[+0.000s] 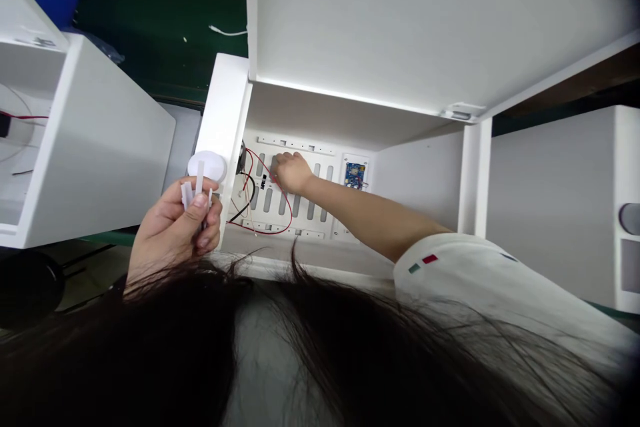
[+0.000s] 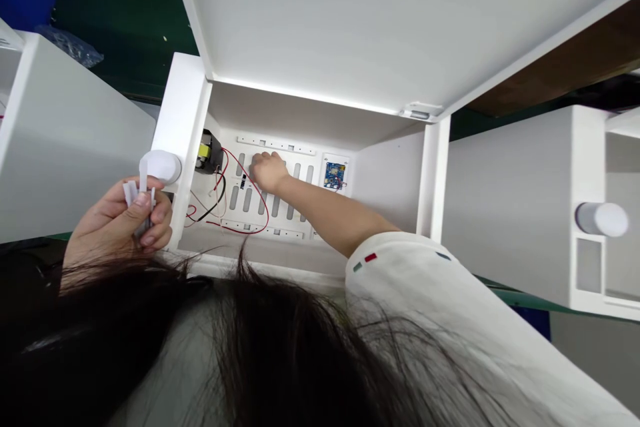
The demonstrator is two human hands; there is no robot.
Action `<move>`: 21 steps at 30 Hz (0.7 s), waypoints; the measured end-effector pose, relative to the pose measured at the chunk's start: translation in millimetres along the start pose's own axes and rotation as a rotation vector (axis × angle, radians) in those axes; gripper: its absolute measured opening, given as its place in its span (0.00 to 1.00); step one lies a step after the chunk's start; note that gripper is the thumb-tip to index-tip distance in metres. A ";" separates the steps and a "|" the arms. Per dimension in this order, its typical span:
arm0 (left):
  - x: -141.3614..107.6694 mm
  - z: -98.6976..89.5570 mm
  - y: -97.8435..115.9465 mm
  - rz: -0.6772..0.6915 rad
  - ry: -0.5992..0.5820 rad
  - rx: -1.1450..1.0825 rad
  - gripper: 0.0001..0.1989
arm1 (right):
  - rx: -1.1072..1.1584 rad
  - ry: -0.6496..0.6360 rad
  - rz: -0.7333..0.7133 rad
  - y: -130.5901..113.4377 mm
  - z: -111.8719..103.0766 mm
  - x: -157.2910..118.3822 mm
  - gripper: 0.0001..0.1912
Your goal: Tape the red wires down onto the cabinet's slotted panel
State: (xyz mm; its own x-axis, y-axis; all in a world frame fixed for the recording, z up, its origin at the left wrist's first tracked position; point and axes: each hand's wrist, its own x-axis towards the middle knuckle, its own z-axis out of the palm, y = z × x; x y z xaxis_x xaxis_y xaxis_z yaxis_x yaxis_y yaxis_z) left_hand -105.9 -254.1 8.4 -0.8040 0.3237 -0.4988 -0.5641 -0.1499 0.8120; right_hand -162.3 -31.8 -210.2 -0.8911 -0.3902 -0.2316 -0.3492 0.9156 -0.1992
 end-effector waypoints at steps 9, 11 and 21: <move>0.2 5.1 2.0 0.015 0.043 0.019 0.05 | 0.084 -0.065 0.149 -10.5 -5.5 15.1 0.20; 0.6 5.3 1.7 0.015 0.048 0.018 0.05 | 0.102 -0.067 0.196 -18.5 -2.5 22.3 0.26; 0.8 0.4 0.7 0.006 0.007 0.013 0.05 | 0.154 -0.219 0.465 -16.1 1.3 42.5 0.39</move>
State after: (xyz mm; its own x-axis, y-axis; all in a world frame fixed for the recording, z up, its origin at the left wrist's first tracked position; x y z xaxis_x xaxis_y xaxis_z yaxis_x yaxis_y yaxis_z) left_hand -106.8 -253.6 8.7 -0.8085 0.3165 -0.4961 -0.5569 -0.1394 0.8188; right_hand -194.2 -63.3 -218.0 -0.8547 0.0271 -0.5184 0.1291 0.9784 -0.1617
